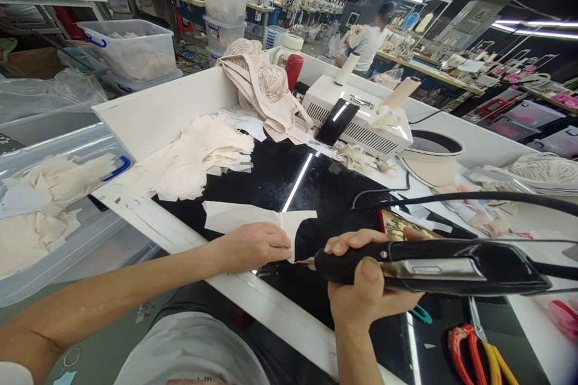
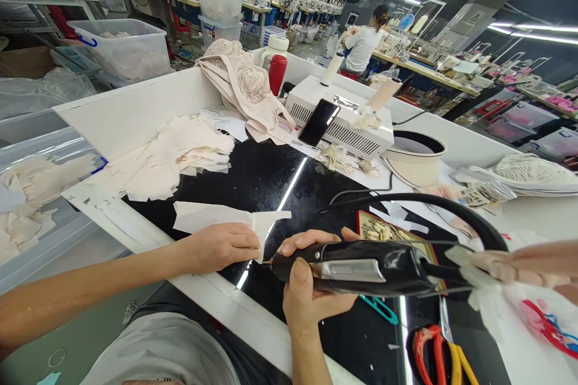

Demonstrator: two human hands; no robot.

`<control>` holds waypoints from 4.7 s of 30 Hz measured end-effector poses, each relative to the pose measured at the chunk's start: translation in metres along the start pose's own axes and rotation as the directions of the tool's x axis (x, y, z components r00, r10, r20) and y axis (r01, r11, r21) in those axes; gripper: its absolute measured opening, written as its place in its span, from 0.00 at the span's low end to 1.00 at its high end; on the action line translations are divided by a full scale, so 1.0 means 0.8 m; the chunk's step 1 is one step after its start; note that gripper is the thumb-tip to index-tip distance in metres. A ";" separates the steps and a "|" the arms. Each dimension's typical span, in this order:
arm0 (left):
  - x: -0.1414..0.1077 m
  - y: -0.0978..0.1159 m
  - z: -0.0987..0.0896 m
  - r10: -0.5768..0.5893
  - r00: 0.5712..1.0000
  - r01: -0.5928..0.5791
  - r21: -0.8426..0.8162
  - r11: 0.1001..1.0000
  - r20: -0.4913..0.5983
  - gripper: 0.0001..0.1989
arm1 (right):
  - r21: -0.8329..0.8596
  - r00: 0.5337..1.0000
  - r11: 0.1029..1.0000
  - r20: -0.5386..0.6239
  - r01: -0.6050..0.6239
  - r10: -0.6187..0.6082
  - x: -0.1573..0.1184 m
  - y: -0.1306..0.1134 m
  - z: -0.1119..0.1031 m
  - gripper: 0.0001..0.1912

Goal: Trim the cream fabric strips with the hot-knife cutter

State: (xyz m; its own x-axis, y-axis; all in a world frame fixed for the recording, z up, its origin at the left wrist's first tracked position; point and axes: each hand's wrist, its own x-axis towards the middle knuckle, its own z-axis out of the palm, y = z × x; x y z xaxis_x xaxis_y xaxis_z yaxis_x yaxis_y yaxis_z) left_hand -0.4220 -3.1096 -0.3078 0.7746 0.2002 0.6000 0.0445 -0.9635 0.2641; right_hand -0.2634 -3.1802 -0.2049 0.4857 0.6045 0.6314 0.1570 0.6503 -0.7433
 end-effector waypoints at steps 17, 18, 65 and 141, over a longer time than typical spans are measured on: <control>0.004 0.002 -0.001 0.031 0.998 -0.030 0.028 0.999 -0.052 0.14 | 0.002 0.999 0.999 -0.018 -0.034 0.034 0.002 0.003 0.002 0.26; 0.004 0.002 -0.001 0.032 0.998 -0.030 0.031 0.999 -0.054 0.14 | -0.001 0.999 0.999 -0.016 -0.032 0.032 0.002 0.003 0.002 0.26; 0.027 0.018 -0.037 0.045 0.999 -0.045 -0.034 0.998 0.007 0.13 | -0.052 0.990 0.997 -0.124 0.059 -0.065 0.048 0.011 -0.043 0.24; 0.048 -0.007 0.008 -0.054 0.993 0.045 0.079 0.996 0.109 0.15 | -0.024 0.999 0.999 -0.034 0.027 -0.028 0.035 0.031 -0.038 0.25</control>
State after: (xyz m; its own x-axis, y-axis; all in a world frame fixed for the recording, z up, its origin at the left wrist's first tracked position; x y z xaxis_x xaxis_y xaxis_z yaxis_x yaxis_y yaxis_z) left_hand -0.3886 -3.0974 -0.2908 0.8353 0.2312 0.4989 0.1295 -0.9645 0.2303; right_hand -0.2195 -3.1611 -0.2120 0.5097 0.5700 0.6444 0.1909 0.6554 -0.7308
